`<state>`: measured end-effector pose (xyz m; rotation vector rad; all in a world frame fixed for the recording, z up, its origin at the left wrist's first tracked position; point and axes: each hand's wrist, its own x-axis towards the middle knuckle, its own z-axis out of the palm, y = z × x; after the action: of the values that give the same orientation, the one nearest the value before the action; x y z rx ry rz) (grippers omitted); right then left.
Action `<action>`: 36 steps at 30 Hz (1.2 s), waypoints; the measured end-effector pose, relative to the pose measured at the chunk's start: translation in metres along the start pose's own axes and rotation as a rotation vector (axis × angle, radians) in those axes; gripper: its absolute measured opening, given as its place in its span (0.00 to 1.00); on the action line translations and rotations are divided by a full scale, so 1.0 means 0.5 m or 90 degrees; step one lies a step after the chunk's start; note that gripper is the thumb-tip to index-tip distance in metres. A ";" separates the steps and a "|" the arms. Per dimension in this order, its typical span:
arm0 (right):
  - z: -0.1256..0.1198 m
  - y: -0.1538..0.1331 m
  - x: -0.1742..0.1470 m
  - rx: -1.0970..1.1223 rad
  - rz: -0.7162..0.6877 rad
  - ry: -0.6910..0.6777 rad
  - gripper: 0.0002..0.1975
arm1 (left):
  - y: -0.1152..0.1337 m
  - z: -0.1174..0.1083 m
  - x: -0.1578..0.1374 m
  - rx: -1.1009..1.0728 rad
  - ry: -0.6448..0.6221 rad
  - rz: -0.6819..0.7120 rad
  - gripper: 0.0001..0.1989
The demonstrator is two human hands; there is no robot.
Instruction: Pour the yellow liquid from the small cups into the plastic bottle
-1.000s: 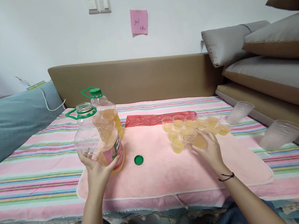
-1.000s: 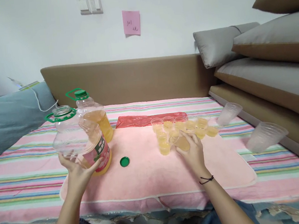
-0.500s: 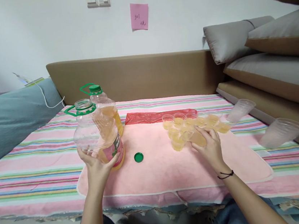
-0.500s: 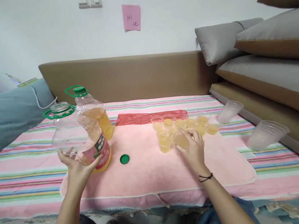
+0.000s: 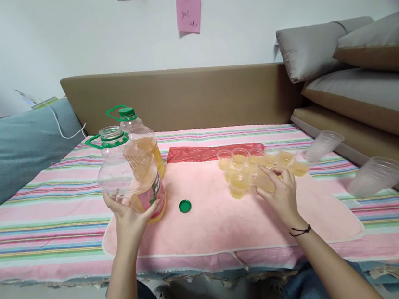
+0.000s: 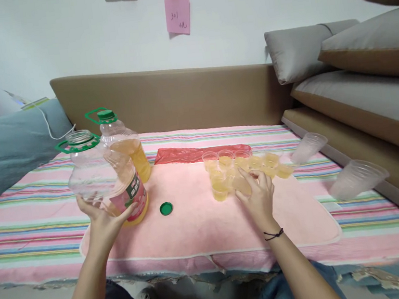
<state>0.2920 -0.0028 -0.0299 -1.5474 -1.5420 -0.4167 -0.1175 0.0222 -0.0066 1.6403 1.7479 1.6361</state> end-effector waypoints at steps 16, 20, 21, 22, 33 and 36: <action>-0.008 -0.008 0.003 -0.043 -0.004 -0.023 0.24 | -0.005 0.000 0.001 -0.003 -0.005 -0.009 0.76; -0.010 -0.008 0.003 -0.048 -0.013 -0.029 0.24 | 0.002 0.001 -0.002 0.005 -0.001 -0.017 0.76; -0.011 -0.008 0.004 -0.051 -0.016 -0.028 0.24 | 0.004 0.001 -0.002 0.005 0.000 -0.017 0.76; -0.012 -0.009 0.004 -0.054 -0.020 -0.026 0.24 | 0.007 0.002 -0.003 0.001 0.001 -0.016 0.75; 0.001 -0.002 0.000 0.012 0.124 -0.027 0.26 | 0.009 0.002 -0.002 -0.001 0.007 -0.009 0.74; 0.012 0.010 -0.003 0.117 0.200 -0.035 0.29 | 0.002 0.002 -0.001 0.002 0.007 -0.014 0.76</action>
<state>0.2943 0.0016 -0.0360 -1.6296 -1.3088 -0.0534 -0.1158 0.0220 -0.0065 1.6102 1.7684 1.6354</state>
